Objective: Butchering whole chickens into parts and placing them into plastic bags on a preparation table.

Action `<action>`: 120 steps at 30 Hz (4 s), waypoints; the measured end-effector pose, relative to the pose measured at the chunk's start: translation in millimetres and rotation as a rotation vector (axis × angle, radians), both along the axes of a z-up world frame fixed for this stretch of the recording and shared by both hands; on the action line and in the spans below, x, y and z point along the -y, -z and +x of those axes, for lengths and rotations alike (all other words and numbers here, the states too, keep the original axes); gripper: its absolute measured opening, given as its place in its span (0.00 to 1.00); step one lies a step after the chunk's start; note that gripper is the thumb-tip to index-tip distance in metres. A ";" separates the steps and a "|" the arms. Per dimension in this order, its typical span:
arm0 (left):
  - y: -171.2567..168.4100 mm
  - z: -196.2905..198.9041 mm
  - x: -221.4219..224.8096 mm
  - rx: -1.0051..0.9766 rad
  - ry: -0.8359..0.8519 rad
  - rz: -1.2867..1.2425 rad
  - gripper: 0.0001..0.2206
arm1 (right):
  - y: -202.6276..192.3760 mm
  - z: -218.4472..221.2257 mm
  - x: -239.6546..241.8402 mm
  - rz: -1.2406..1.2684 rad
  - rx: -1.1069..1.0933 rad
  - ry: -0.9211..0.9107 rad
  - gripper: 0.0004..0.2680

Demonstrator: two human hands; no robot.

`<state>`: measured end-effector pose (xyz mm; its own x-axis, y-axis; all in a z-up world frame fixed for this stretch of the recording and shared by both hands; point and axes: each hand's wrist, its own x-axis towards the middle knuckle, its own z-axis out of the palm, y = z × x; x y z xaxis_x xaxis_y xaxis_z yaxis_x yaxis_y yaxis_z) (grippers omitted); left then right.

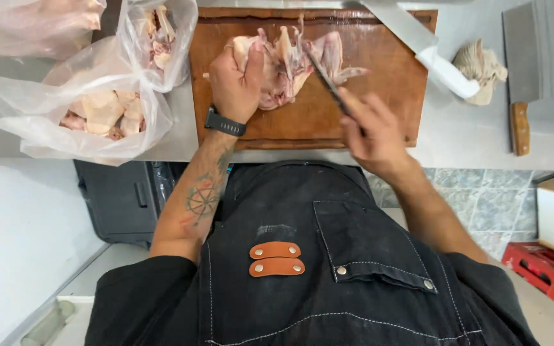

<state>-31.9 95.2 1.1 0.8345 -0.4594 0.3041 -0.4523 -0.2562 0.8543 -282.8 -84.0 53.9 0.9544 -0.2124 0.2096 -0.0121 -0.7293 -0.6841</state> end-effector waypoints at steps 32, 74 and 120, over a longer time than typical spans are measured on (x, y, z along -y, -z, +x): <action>-11.3 -32.7 -18.9 -0.258 -0.141 -0.057 0.15 | 28.6 36.0 -45.7 -0.261 -0.218 -0.027 0.24; -11.3 -51.4 -19.9 -0.071 -0.135 -0.034 0.17 | 34.5 49.5 -56.3 -0.511 -0.306 -0.046 0.33; -16.9 -66.7 -16.9 0.215 -0.101 -0.157 0.19 | -33.7 49.0 -87.3 -0.296 -0.597 0.114 0.33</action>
